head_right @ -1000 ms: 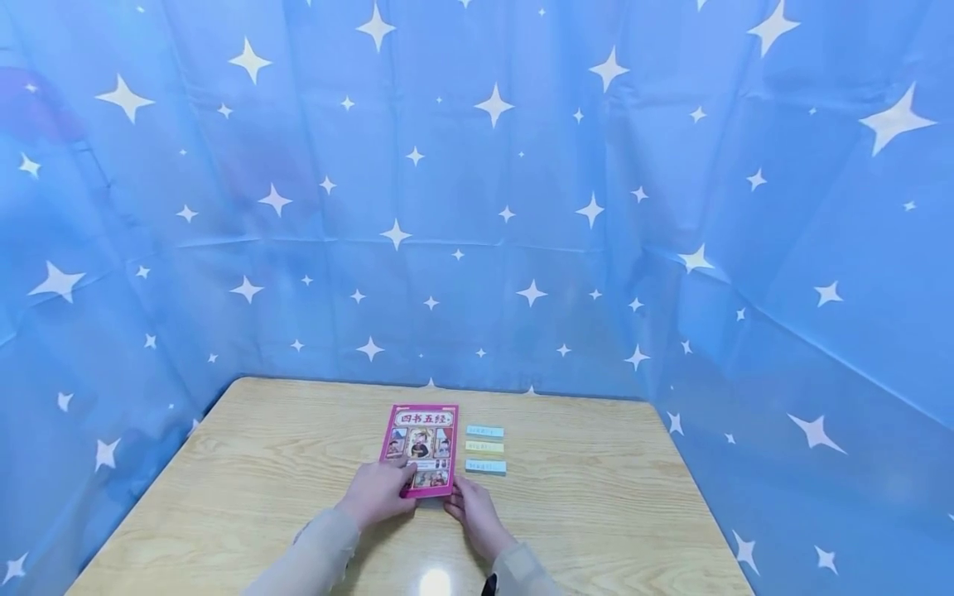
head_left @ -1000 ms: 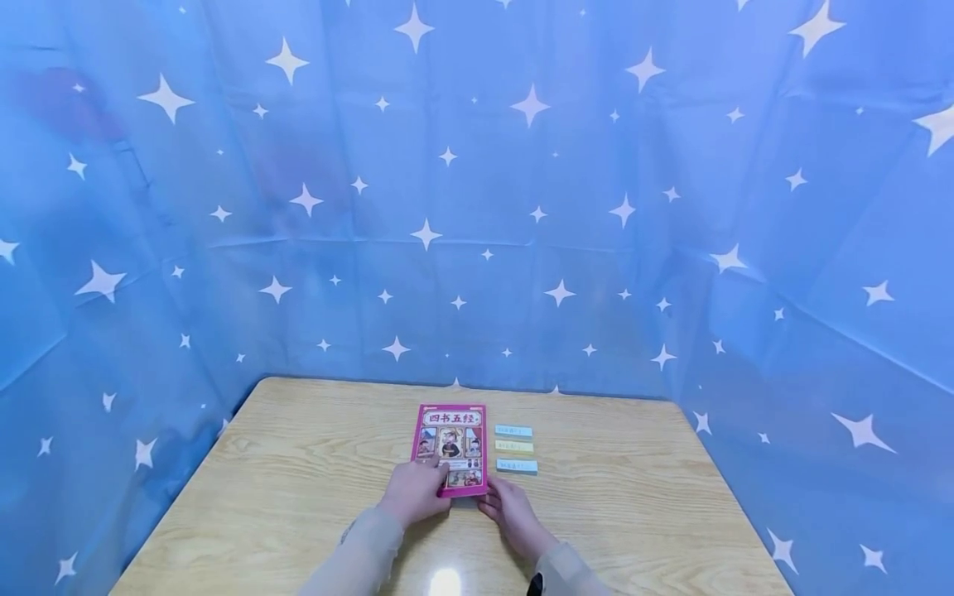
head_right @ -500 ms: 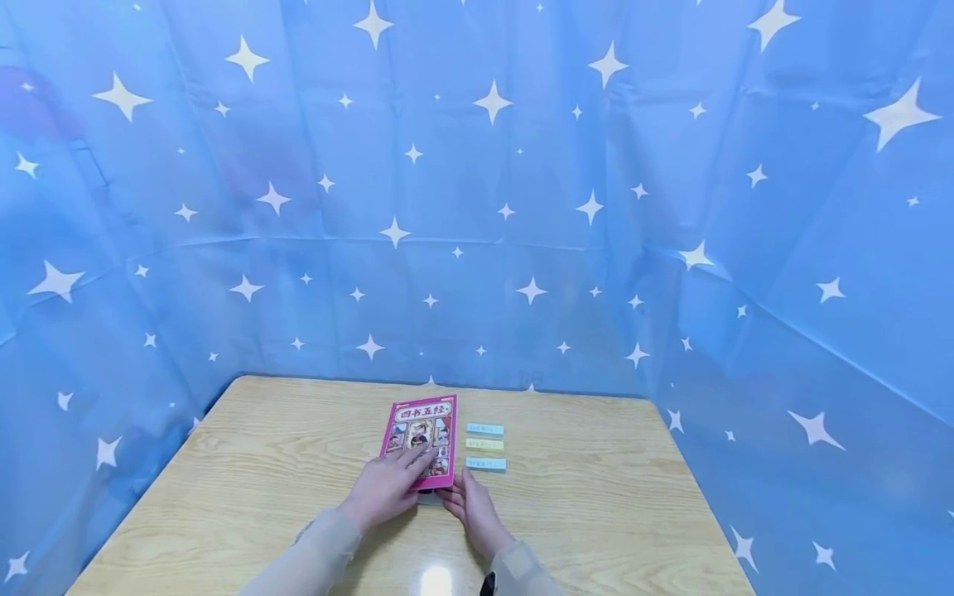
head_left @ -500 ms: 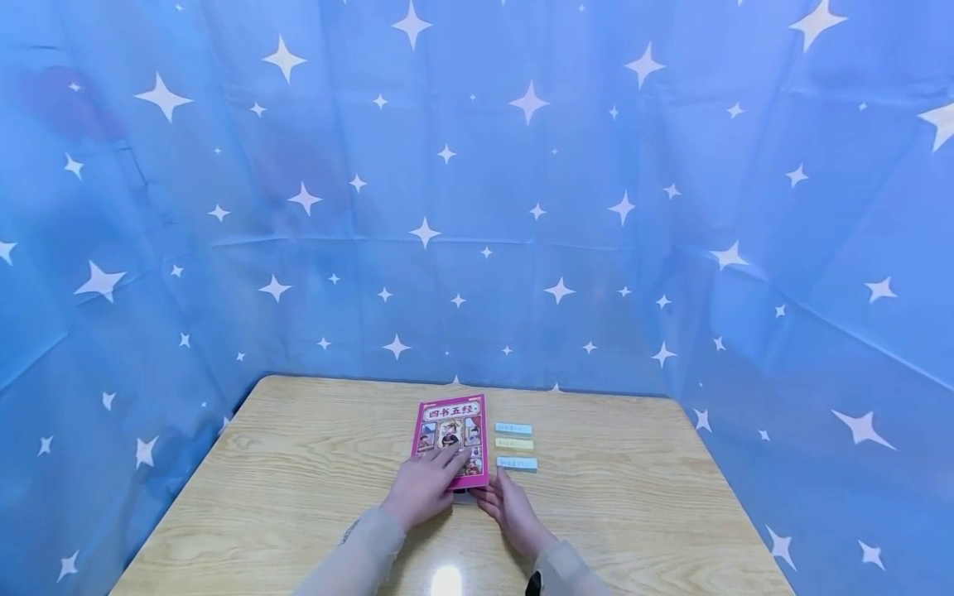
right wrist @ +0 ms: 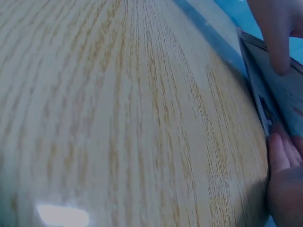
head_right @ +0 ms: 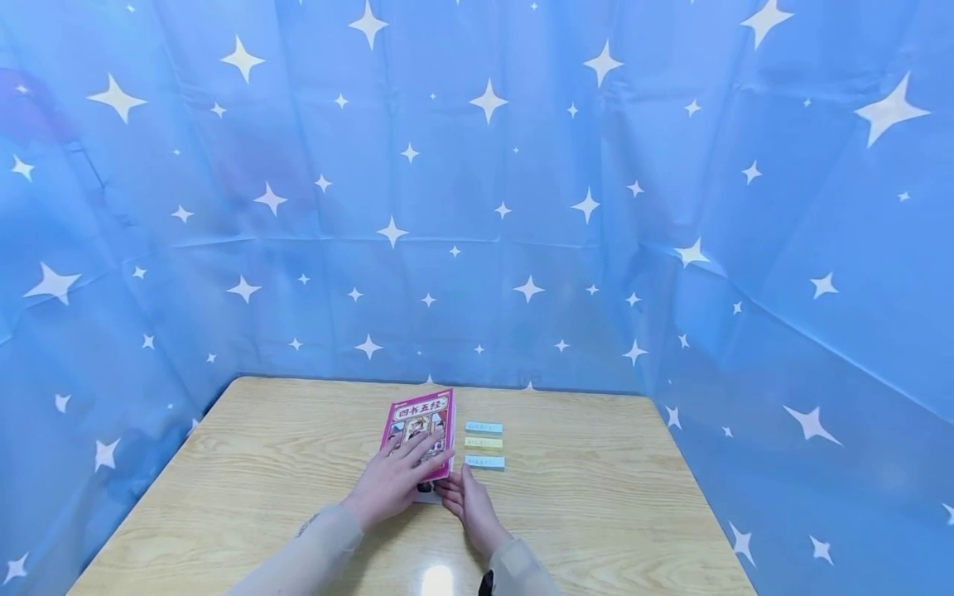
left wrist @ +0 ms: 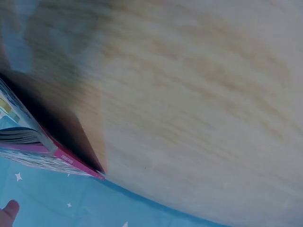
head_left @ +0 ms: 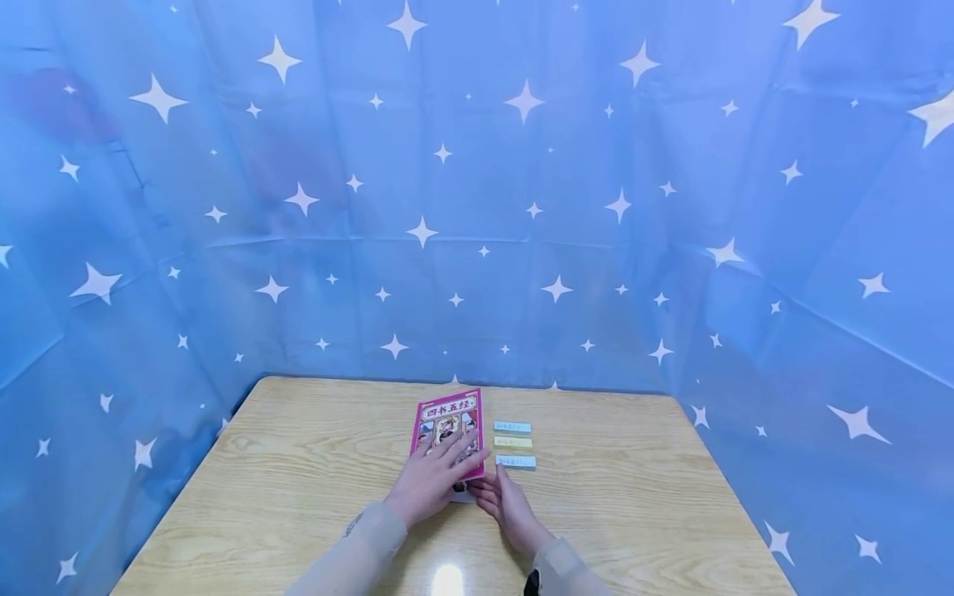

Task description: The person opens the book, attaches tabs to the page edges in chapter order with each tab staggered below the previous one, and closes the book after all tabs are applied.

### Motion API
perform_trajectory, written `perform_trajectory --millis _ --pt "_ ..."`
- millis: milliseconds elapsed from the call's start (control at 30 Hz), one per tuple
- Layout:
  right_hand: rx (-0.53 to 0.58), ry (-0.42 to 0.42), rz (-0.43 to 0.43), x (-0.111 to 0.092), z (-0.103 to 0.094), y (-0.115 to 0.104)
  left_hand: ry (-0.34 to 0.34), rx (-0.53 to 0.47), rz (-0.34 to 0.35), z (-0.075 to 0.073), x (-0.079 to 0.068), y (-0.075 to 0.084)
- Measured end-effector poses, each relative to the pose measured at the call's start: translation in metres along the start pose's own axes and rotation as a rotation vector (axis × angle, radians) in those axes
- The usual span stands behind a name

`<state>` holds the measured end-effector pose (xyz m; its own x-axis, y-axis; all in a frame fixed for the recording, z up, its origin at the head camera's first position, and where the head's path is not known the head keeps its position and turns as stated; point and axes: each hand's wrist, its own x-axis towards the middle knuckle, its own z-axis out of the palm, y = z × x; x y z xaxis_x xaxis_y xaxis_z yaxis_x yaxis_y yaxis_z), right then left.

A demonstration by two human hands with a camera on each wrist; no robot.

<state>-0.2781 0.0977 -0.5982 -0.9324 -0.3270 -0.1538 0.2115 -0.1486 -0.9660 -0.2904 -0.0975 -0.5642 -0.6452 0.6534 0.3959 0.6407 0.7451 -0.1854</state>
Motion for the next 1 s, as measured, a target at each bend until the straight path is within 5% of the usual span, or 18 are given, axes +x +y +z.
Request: perform_trajectory --millis 200,500,733,1000 --pt "0.004 -0.002 -0.011 -0.001 0.000 0.001 0.027 0.078 0.103 -0.002 0.004 -0.003" --pt "-0.011 0.009 -0.019 -0.003 0.003 -0.003 -0.058 0.316 0.271 -0.011 0.002 -0.008" --pt "0.018 0.005 -0.014 -0.004 0.004 -0.004 0.028 0.429 0.313 -0.010 -0.001 -0.014" --pt "0.019 0.009 0.002 -0.003 0.003 -0.003 -0.009 0.537 0.335 -0.014 0.000 -0.017"
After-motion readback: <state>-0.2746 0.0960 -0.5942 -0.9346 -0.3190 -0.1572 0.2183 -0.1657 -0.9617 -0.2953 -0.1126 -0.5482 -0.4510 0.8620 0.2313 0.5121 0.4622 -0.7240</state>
